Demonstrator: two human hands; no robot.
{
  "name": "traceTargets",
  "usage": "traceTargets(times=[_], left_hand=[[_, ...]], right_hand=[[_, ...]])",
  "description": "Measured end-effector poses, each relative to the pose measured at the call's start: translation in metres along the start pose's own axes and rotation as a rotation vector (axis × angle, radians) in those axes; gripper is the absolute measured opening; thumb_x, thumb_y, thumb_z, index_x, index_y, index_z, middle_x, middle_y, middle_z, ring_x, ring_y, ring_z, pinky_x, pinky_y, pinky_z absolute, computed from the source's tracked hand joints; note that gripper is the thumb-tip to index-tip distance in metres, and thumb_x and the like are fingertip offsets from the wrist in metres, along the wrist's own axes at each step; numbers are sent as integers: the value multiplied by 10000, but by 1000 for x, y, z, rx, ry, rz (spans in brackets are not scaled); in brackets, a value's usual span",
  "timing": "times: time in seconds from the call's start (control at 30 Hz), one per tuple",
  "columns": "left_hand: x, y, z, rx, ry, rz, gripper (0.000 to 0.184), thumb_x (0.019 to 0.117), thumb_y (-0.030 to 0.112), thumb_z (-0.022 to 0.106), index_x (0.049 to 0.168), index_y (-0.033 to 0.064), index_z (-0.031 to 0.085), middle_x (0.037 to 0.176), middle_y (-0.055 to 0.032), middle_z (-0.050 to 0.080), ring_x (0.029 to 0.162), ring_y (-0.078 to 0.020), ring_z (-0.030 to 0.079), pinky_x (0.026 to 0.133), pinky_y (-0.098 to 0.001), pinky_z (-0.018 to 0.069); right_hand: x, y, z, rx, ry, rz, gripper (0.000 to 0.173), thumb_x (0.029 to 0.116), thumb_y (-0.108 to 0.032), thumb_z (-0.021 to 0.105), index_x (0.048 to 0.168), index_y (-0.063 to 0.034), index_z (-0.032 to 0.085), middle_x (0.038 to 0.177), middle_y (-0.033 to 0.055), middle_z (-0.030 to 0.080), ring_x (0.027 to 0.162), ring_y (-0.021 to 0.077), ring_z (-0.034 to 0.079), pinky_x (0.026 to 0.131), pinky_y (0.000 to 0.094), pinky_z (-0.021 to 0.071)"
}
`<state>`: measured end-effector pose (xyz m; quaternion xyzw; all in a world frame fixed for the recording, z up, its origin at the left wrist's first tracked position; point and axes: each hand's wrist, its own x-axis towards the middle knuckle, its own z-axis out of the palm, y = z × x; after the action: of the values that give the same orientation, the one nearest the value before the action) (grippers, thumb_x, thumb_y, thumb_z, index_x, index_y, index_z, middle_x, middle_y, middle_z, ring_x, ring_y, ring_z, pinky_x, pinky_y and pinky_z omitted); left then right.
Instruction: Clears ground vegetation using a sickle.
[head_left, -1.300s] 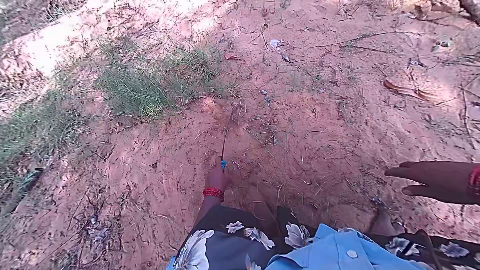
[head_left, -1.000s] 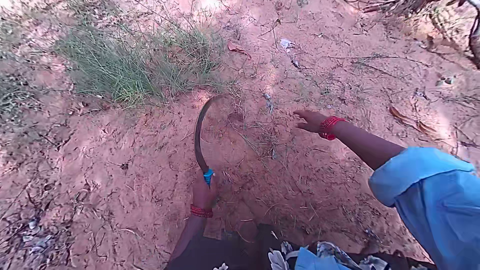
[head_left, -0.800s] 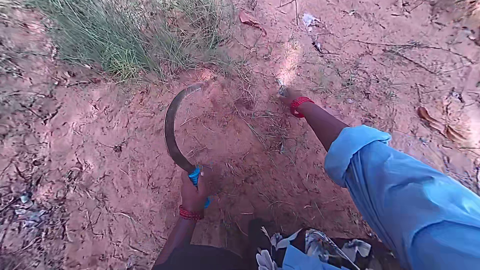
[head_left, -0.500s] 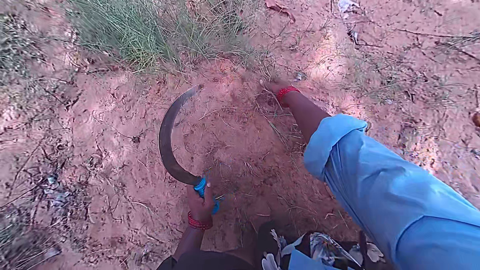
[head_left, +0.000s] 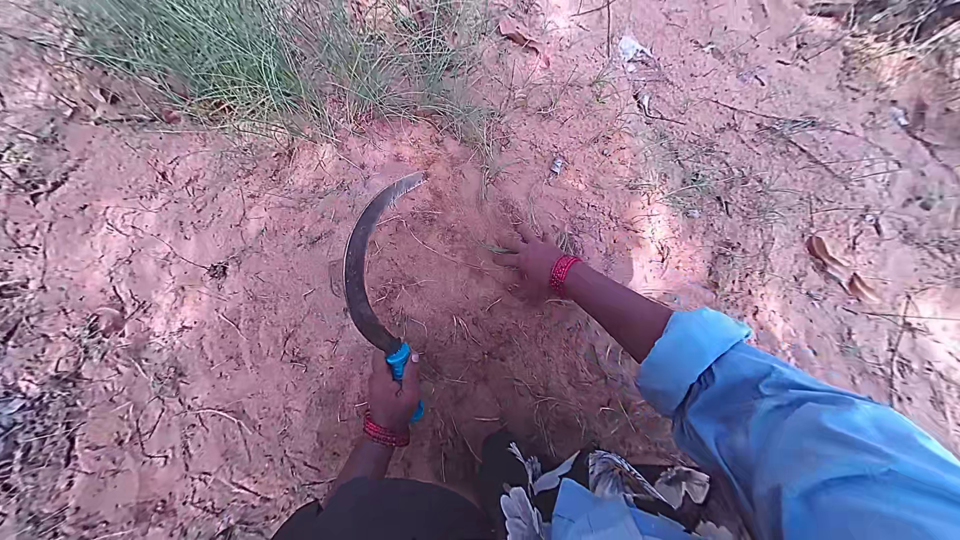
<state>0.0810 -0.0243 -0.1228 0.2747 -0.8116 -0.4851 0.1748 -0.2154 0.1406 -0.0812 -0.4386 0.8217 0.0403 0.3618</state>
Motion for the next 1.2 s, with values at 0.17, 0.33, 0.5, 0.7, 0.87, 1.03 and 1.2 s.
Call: traceTargets(times=[0.17,0.33,0.5,0.7,0.87,1.03,1.2], left_hand=[[-2,10,12,9,-72,-42,580,982,284,521,1276,-213,457,801,-143,642,574,-93,622,574,-294,572],[-2,22,23,-1,-93,-5,556,978,245,539,1261,-224,448,771,-119,624,559,-52,605,567,-248,557],[-2,31,33,-12,-129,-45,553,995,234,532,1300,-216,428,815,-122,628,570,-40,604,574,-238,558],[5,38,52,-101,-147,-66,573,984,221,538,1351,-188,375,854,-74,592,601,2,584,601,-198,546],[23,59,54,138,-186,-112,541,1014,214,522,1395,-153,411,903,-189,643,656,-160,629,660,-368,562],[87,95,58,289,-329,-342,532,1092,228,475,1525,-36,317,1064,-233,652,839,-285,682,803,-472,562],[136,105,92,169,-464,-499,473,1114,221,431,1503,-7,289,978,-174,582,703,-214,644,677,-376,580]], right_hand=[[-73,16,56,104,3,44,661,914,21,652,1508,-245,537,1696,123,290,1557,529,119,1063,823,259],[-120,79,92,378,440,289,309,949,72,563,1191,3,742,1390,258,618,1322,477,548,1080,621,445],[-165,123,76,512,915,496,354,942,65,601,1293,102,623,1249,354,624,1126,508,642,966,634,507],[-141,117,91,586,133,879,1047,825,-547,830,1638,-173,286,1688,291,108,1481,559,264,1093,705,374],[-131,79,93,615,373,596,429,948,-14,622,1378,-22,618,1409,306,548,1238,478,595,1030,605,485],[-95,48,43,511,603,395,546,901,22,680,1432,-71,595,1384,286,574,1228,503,584,923,650,517],[-36,48,48,380,338,371,590,974,-102,670,1524,-255,525,1655,184,333,1447,533,361,975,741,441]])
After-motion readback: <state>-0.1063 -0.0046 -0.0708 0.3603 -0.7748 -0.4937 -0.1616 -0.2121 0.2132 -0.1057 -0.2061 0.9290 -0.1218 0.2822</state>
